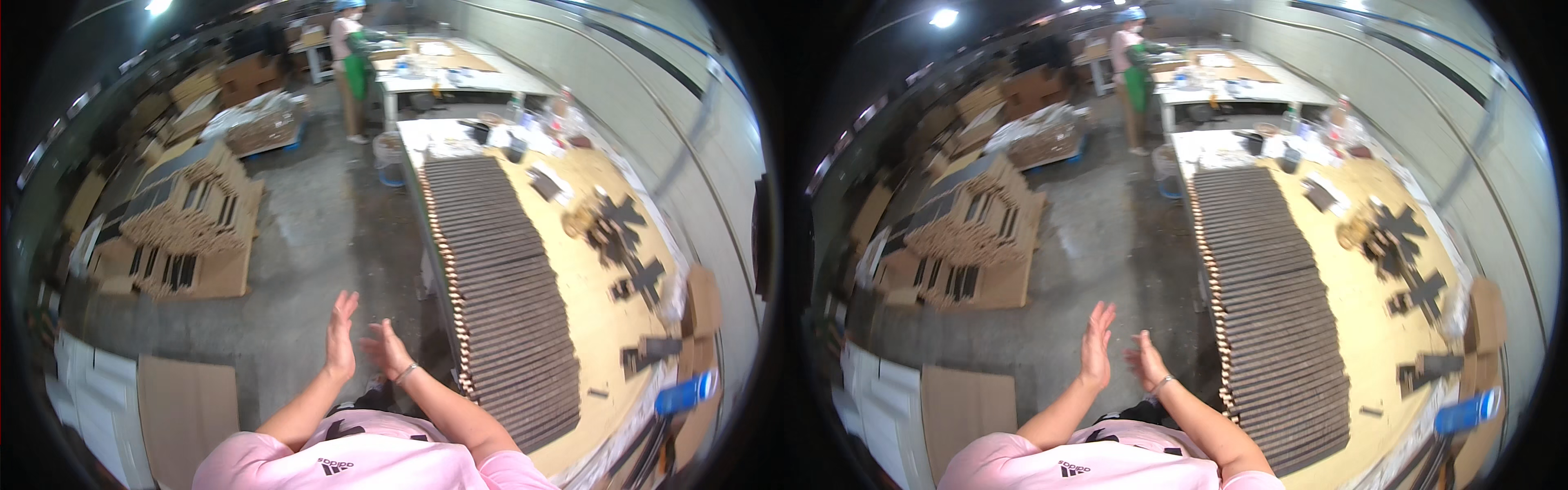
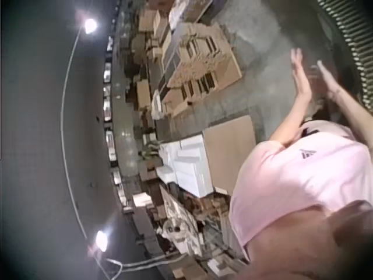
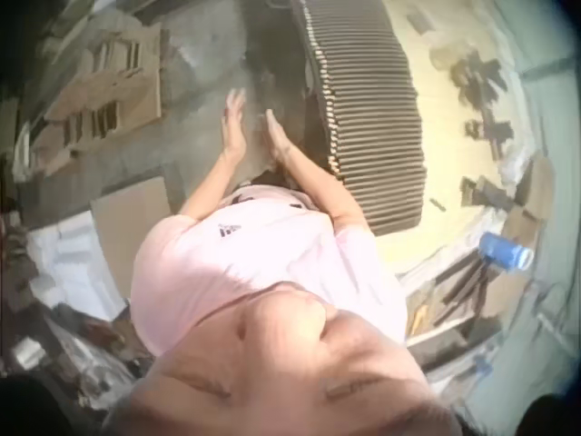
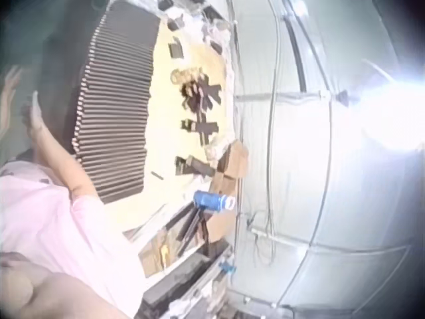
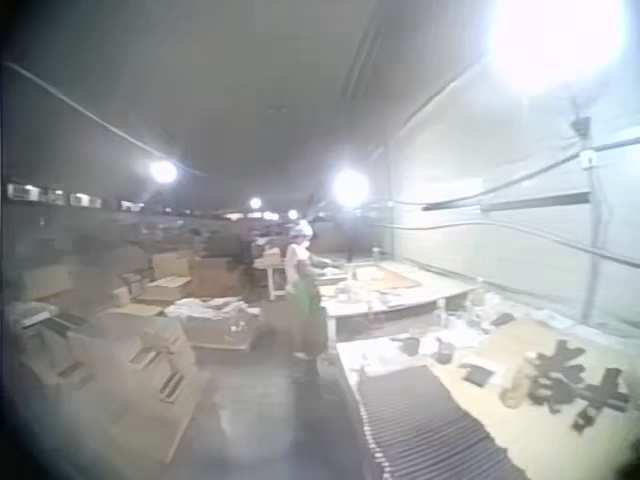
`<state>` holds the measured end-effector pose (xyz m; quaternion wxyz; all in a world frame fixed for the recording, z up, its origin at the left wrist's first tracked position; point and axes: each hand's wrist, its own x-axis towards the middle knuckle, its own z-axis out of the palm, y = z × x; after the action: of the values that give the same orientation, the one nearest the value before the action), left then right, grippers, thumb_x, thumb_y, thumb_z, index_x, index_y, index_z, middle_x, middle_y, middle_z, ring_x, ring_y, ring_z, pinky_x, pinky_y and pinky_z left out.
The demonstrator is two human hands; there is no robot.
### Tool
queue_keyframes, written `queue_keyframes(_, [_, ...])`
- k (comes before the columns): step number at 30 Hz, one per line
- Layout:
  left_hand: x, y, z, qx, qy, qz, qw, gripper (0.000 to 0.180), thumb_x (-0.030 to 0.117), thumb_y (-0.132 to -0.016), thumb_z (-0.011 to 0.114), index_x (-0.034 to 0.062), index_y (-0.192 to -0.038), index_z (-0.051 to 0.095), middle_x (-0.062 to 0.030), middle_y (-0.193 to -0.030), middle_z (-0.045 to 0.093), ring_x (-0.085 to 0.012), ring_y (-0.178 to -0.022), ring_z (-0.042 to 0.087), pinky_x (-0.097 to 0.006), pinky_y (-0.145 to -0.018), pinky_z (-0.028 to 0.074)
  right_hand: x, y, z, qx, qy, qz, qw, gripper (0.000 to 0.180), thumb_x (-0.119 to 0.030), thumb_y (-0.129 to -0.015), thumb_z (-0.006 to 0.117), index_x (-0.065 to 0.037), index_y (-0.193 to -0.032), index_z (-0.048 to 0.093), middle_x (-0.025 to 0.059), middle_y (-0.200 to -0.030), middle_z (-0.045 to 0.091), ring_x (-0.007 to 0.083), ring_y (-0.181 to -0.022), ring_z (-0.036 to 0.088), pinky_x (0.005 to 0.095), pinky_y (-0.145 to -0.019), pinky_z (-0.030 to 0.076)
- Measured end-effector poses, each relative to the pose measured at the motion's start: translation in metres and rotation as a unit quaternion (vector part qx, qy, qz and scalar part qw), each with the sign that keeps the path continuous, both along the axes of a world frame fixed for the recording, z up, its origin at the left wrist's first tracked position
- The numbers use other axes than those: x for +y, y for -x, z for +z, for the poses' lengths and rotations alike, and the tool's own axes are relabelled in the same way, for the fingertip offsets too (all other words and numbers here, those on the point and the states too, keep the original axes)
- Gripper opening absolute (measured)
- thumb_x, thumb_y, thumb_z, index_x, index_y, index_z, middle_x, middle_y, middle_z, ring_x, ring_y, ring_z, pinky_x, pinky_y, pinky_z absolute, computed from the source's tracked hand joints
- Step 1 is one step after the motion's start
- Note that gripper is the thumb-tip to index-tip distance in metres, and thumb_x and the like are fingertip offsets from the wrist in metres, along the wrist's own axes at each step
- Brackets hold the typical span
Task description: The person aligns several black wood slats on a work surface, uses a yellow utility knife to cut along the edge of the slats, and applies a dark liquid finish to a small wood block using a brush and cloth.
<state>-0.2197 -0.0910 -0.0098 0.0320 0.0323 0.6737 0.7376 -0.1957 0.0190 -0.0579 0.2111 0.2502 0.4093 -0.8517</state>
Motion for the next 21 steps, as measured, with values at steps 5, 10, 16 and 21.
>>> queue_keyframes(5, [0.006,-0.008,-0.037,0.073,0.088,-0.183,0.977,0.066,0.05,-0.1,0.033,0.0067,-0.149,0.027,-0.0134,-0.143,0.046,-0.0254,-0.13,0.043,-0.039,-0.111,0.027,-0.028,-0.032,0.046,0.089,0.024,-0.122,0.988,0.058,-0.05,-0.097,0.044,-0.01,-0.139,0.044,0.0127,-0.119,0.06,0.0235,-0.111,0.057,0.0339,-0.098,0.042])
queue_keyframes(10, [-0.028,0.007,-0.09,-0.09,0.141,-0.252,0.953,0.054,0.018,-0.099,0.047,0.0006,-0.147,0.028,-0.0138,-0.118,0.058,-0.0196,-0.105,0.058,-0.03,-0.09,0.046,0.021,-0.101,0.069,0.248,-0.487,-0.095,0.832,0.058,-0.028,-0.087,0.064,-0.003,-0.135,0.047,0.02,-0.137,0.047,0.0312,-0.13,0.042,0.04,-0.11,0.032])
queue_keyframes(16, [-0.079,-0.006,-0.111,-0.156,0.248,-0.397,0.87,0.049,0.014,-0.097,0.052,-0.0025,-0.141,0.037,-0.0113,-0.097,0.066,-0.0143,-0.083,0.064,-0.025,-0.068,0.046,0.016,-0.219,0.076,0.051,-0.812,-0.15,0.562,0.074,-0.026,-0.07,0.078,-0.011,-0.136,0.048,0.0222,-0.146,0.033,0.0437,-0.134,0.031,0.0545,-0.11,0.025])
queue_keyframes(21, [-0.091,-0.013,-0.131,-0.192,0.306,-0.487,0.795,0.044,0.013,-0.096,0.054,-0.0048,-0.135,0.044,-0.0115,-0.091,0.066,-0.0157,-0.079,0.065,-0.027,-0.066,0.048,0.003,-0.294,0.048,-0.24,-0.774,-0.244,0.533,0.102,-0.034,-0.062,0.084,-0.014,-0.147,0.032,0.0276,-0.153,0.015,0.0467,-0.14,0.017,0.0571,-0.113,0.018])
